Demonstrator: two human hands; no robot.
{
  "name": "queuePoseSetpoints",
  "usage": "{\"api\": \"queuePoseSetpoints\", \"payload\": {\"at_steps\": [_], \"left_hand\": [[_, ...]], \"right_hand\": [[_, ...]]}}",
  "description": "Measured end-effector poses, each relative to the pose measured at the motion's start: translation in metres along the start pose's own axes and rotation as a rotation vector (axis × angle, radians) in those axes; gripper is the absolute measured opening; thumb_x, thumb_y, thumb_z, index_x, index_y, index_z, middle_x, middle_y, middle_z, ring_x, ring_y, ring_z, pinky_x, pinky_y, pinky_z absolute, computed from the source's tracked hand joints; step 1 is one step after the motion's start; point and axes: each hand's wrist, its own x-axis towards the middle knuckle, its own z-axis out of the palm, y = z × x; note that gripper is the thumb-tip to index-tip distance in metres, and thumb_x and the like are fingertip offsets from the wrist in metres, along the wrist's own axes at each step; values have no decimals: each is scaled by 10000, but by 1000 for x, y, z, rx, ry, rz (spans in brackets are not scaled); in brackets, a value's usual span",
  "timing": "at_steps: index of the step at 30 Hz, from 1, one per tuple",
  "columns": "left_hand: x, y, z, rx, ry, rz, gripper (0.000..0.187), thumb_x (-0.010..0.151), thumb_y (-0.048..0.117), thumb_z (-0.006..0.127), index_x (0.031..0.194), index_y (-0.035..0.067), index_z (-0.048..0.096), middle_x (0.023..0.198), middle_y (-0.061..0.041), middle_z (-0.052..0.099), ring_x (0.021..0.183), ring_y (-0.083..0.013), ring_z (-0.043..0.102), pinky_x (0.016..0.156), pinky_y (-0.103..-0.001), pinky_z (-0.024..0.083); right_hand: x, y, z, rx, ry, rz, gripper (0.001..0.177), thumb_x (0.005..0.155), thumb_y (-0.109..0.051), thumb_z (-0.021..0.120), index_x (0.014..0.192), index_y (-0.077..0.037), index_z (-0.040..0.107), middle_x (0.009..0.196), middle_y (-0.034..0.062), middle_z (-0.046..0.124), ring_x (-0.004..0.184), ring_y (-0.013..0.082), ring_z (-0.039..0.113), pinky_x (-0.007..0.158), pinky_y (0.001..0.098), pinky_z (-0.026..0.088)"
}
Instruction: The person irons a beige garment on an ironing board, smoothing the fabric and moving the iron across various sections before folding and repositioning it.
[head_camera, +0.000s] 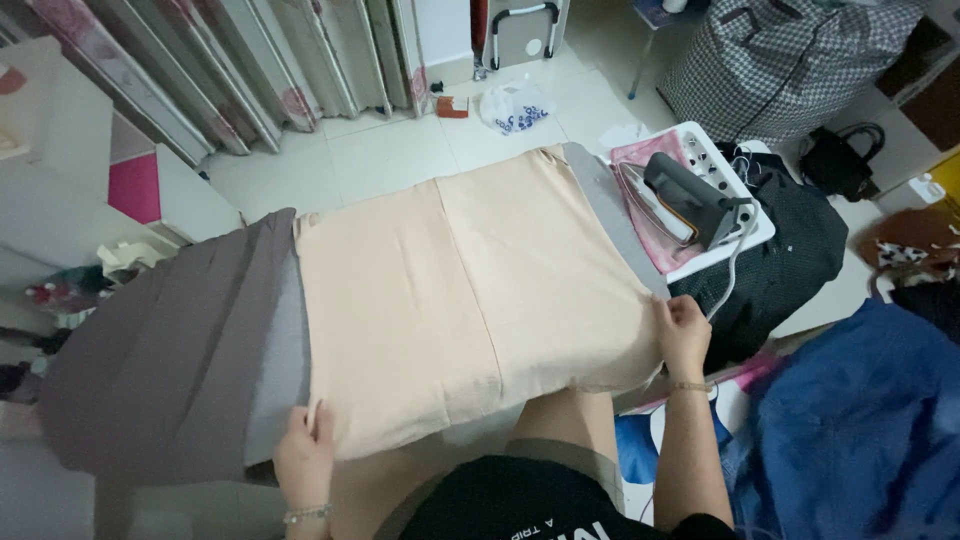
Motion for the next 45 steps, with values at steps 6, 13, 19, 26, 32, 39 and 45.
{"api": "queuePoseSetpoints", "payload": {"at_steps": [6,13,19,26,32,39,45], "left_hand": [[-15,2,-24,286,-251,-141,481,1041,584,357,960,148,544,741,-59,713,642,-260,705,573,-354,490],[-16,41,-83,517,-444,-266,511,1001,493,522,1416,200,465,1240,-38,694,1094,-209,716,924,-357,603],[29,116,-54,192,142,662,552,972,379,490,1430,72,481,1488,-163,483,1341,-384,457,1033,-498,422],[42,183,-60,416,-212,602,609,1068,462,248,1601,167,228,1683,-118,172,1553,-329,137,1244,-553,98],[54,178,-51,414,-208,585,620,1051,514,224,1608,246,182,1702,-59,104,1563,-286,75,1249,-529,47],[56,178,-50,413,-201,585,608,1042,528,261,1592,276,201,1695,-51,115,1556,-280,98,1255,-524,66],[59,178,-53,399,-234,581,617,1046,515,270,1605,269,181,1697,-49,108,1561,-273,75,1255,-519,50]], "right_hand": [[1,31,7,-318,-87,-132,487,963,-582,560,979,-147,778,979,55,762,1094,346,526,923,513,326],[5,21,15,-542,529,-450,173,887,-335,743,885,-178,670,953,78,659,926,339,563,743,480,364],[0,-84,92,-45,-74,-856,400,958,-190,594,1344,-86,599,1279,134,616,1196,337,523,1057,469,376],[60,-164,156,-556,-378,-763,572,1065,-482,397,1575,-227,350,1652,92,273,1552,277,160,1249,482,122],[181,-162,196,-654,-19,-604,447,1017,-342,533,1388,-92,541,1386,130,492,1346,268,416,1121,437,324],[261,-159,233,-862,16,-590,292,983,-287,548,1160,-88,667,1107,98,650,1127,254,554,971,455,391],[232,-174,201,-832,125,-477,268,1008,-148,522,1253,-67,595,1191,121,645,1156,268,576,1014,475,383]]}}
